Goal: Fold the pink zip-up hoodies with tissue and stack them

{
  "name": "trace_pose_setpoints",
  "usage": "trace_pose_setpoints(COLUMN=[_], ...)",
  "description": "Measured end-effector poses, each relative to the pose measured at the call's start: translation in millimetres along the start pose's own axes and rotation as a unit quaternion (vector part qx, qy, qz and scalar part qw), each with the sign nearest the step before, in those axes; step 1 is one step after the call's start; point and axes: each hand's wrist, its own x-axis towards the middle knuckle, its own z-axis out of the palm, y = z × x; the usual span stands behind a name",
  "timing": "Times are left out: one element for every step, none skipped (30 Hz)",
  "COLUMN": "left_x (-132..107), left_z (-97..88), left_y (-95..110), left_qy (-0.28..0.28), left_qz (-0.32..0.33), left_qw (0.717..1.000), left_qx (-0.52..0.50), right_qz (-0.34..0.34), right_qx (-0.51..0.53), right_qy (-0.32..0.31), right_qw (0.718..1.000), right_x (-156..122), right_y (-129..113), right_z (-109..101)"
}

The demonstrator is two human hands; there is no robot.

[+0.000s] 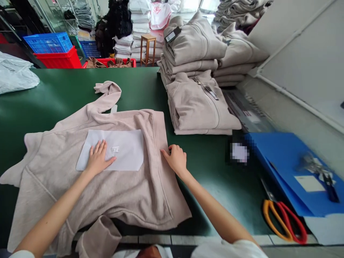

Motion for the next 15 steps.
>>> trace_pose_setpoints(left_x=[0.2,0.3,0.3,0.3,0.1,-0.1,-0.3,-0.6,-0.9,-1.2,-1.3,-1.5,-1.5,-1.6,-1.6], left_z=[-0.5,-0.9,-1.0,-0.9,-0.7,-0.3,0.1,0.6,1.0,1.4,1.8,2.0,2.3,2.4,2.5], left_y=[0.0,-0.1,-0.3,-0.8,-1.5,-2.4,-3.4,-4.5,-5.5,-6.5,-7.2,-7.8,-8.0,-8.1,-8.0], left_qy=[0.0,0.001,0.002,0.004,0.005,0.006,0.006,0.006,0.006,0.006,0.006,0.006,0.005,0.005,0.004], left_qz=[-0.001,-0.003,-0.003,-0.002,-0.001,0.001,0.002,0.004,0.004,0.005,0.004,0.003,0.002,0.001,0.001], left_qw=[1.0,1.0,1.0,1.0,1.0,1.0,1.0,1.0,1.0,1.0,1.0,1.0,1.0,1.0,1.0], left_qx=[0.001,0.003,0.004,0.004,0.004,0.004,0.005,0.006,0.007,0.008,0.008,0.009,0.009,0.009,0.009], right_qz=[0.011,0.014,0.004,-0.015,-0.037,-0.05,-0.052,-0.044,-0.03,-0.016,-0.006,0.001,0.008,0.015,0.019], right_qx=[0.003,0.003,-0.003,-0.011,-0.018,-0.021,-0.017,-0.009,0.0,0.008,0.01,0.005,-0.003,-0.012,-0.022], right_qy=[-0.006,-0.007,-0.001,0.008,0.016,0.014,-0.004,-0.035,-0.07,-0.099,-0.115,-0.114,-0.104,-0.09,-0.076], right_qw=[1.0,1.0,1.0,1.0,0.999,0.998,0.998,0.998,0.997,0.995,0.993,0.993,0.995,0.996,0.997], right_x=[1.2,2.6,3.8,5.0,6.0,7.1,8.2,9.8,11.8,14.3,17.2,20.3,23.3,25.8,27.4], right_y=[-0.6,-1.5,-2.8,-4.6,-6.8,-8.9,-10.5,-11.0,-9.8,-6.5,-1.1,6.1,14.2,22.2,28.9], right_z=[0.2,0.0,-0.7,-1.6,-2.7,-3.8,-4.9,-6.1,-7.6,-9.4,-11.8,-14.7,-18.1,-21.8,-25.4])
